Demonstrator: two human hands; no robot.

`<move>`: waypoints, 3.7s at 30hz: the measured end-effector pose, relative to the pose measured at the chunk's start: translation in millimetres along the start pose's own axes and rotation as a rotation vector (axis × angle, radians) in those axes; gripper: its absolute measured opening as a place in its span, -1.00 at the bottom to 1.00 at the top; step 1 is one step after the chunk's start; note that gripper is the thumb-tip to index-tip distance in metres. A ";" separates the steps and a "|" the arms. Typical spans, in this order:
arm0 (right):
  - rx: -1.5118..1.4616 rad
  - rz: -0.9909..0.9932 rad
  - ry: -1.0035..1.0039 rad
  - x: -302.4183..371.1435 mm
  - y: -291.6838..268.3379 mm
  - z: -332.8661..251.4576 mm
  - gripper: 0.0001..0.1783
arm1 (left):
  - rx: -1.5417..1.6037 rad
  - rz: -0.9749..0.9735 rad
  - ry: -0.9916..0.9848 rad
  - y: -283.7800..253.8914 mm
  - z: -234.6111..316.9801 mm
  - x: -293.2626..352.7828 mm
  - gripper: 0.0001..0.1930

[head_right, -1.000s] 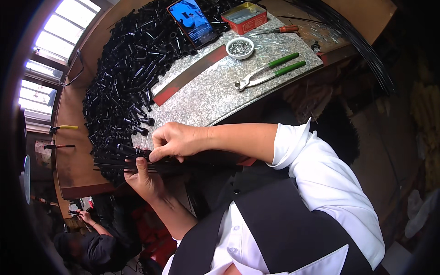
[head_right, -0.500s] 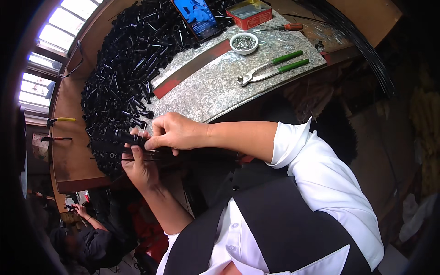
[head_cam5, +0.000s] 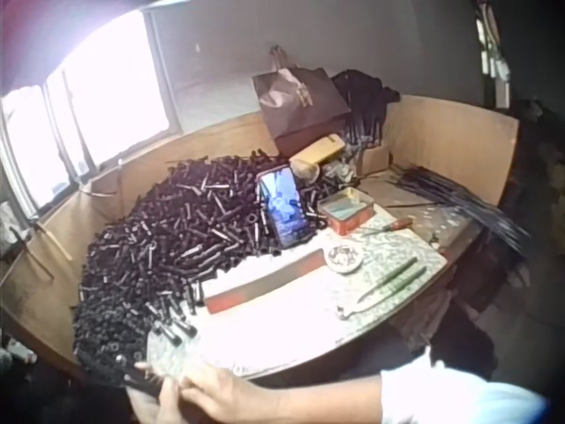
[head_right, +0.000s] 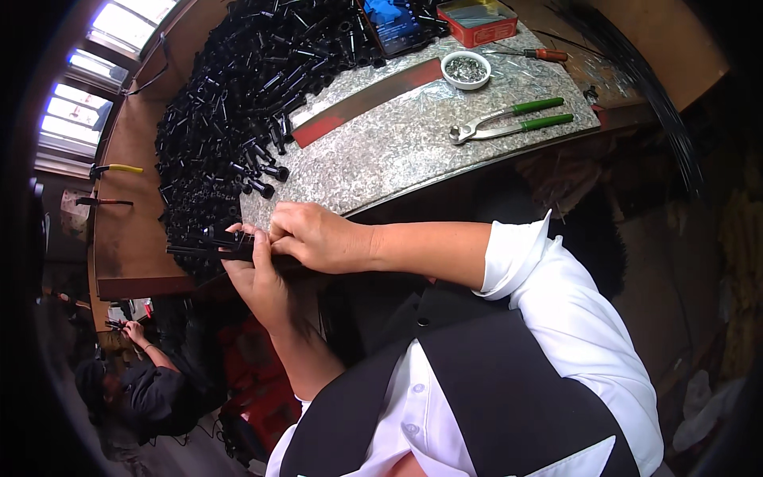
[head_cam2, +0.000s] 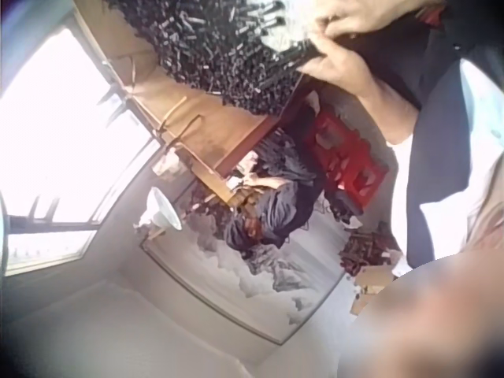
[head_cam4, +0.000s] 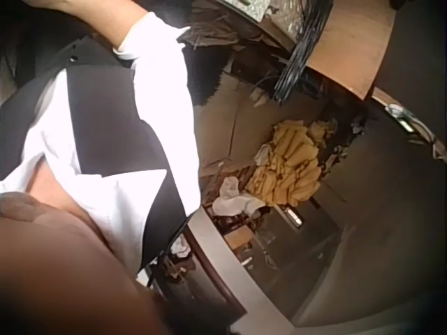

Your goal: Assembling umbrella ribs into the handle assembly using pliers.

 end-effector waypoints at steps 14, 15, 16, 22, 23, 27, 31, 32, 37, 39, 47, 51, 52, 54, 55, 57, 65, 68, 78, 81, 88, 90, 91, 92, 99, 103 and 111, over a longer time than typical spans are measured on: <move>-0.317 -0.022 0.415 13.4 2.6 47.8 -0.59 | -0.073 -0.002 0.043 -1.6 4.7 0.4 -0.77; -0.318 -0.023 0.414 11.9 1.6 46.3 -0.59 | -0.067 0.004 0.067 -2.5 5.2 0.4 -0.78; -0.318 -0.077 0.456 12.2 4.0 45.3 -0.65 | -0.068 0.005 0.068 -2.9 4.0 0.0 -0.78; -0.304 -0.152 0.515 12.5 6.3 45.3 -0.67 | -0.060 0.012 0.087 -4.4 3.8 0.9 -0.79; -0.294 -0.162 0.535 13.0 6.4 44.9 -0.66 | -0.073 0.024 0.101 -5.7 3.8 1.0 -0.79; -0.333 -0.123 0.487 13.9 7.0 46.5 -0.64 | -0.057 0.040 0.143 -4.0 5.5 3.7 -0.80; -0.344 -0.155 0.512 13.1 6.3 42.1 -0.60 | -0.066 0.055 0.167 -4.5 6.3 6.1 -0.80; -0.354 -0.173 0.526 13.8 7.0 42.1 -0.58 | -0.069 0.046 0.163 -3.7 6.4 6.6 -0.79; -0.375 -0.178 0.495 14.2 8.9 42.2 -0.57 | -0.101 0.038 0.184 -2.4 5.4 8.1 -0.78; -0.387 -0.171 0.470 13.8 8.5 41.0 -0.56 | -0.122 0.040 0.174 0.2 7.5 10.3 -0.78; -0.433 -0.159 0.502 19.3 9.8 41.1 -0.58 | -0.071 -0.059 0.136 -1.2 3.8 5.9 -0.79; -0.459 -0.156 0.502 19.9 12.8 41.6 -0.58 | -0.081 -0.023 0.139 -3.6 3.9 8.8 -0.79; -0.453 -0.171 0.510 19.6 13.6 40.5 -0.57 | -0.082 -0.022 0.138 -3.9 2.4 8.7 -0.79; -0.446 -0.185 0.519 20.1 14.3 40.9 -0.57 | -0.062 0.021 0.181 -7.4 0.7 9.3 -0.79; -0.485 -0.195 0.526 20.9 15.9 42.0 -0.57 | -0.062 0.021 0.180 -6.2 0.9 9.9 -0.79; -0.524 -0.204 0.533 22.6 17.7 44.8 -0.57 | -0.102 0.036 0.192 -3.4 3.9 12.0 -0.79; -0.581 -0.182 0.544 26.3 13.7 46.0 -0.61 | -0.144 -0.053 0.213 11.6 9.9 13.6 -0.76; -0.578 -0.131 0.499 29.3 2.6 37.7 -0.57 | -0.173 -0.052 0.235 14.1 5.8 15.9 -0.76; 0.832 -0.286 0.183 54.9 -196.1 -37.7 -0.64 | 0.162 -0.009 0.091 -10.3 -3.4 -8.9 -0.78; 1.241 -0.474 0.346 80.8 -240.1 -33.5 -0.65 | 0.273 -0.136 0.037 1.0 -10.8 -11.6 -0.87; 1.240 -0.546 0.302 98.9 -257.3 -30.8 -0.76 | 0.338 -0.284 -0.007 31.8 -10.1 -1.0 -0.88; 1.194 -0.540 0.260 97.2 -251.8 -27.9 -0.78 | 0.339 -0.305 -0.010 36.7 -9.0 1.9 -0.88; 1.183 -0.546 0.255 97.5 -250.0 -25.8 -0.78 | 0.343 -0.334 -0.014 41.3 -8.8 3.9 -0.88; 1.193 -0.554 0.217 96.7 -248.2 -26.1 -0.78 | 0.349 -0.329 -0.030 45.5 -10.3 5.0 -0.88; 1.212 -0.572 0.028 97.2 -228.9 -16.0 -0.76 | 0.342 -0.366 0.024 51.3 -8.8 12.6 -0.88; 1.282 -0.485 -0.069 94.7 -219.6 -15.3 -0.72 | 0.282 -0.312 0.047 51.7 -2.2 15.2 -0.87; 1.009 -0.345 -0.187 49.9 -180.2 -58.4 -0.59 | 0.289 -0.472 -0.001 57.3 -10.0 19.0 -0.81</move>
Point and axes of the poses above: each hand's wrist, its own x-axis away from the middle knuckle, its own y-axis out of the palm, z = x × y, the point moved 8 cm from there along -x, towards the middle knuckle, and after that the axes turned 11 degrees about -y, right-handed, at the moved point
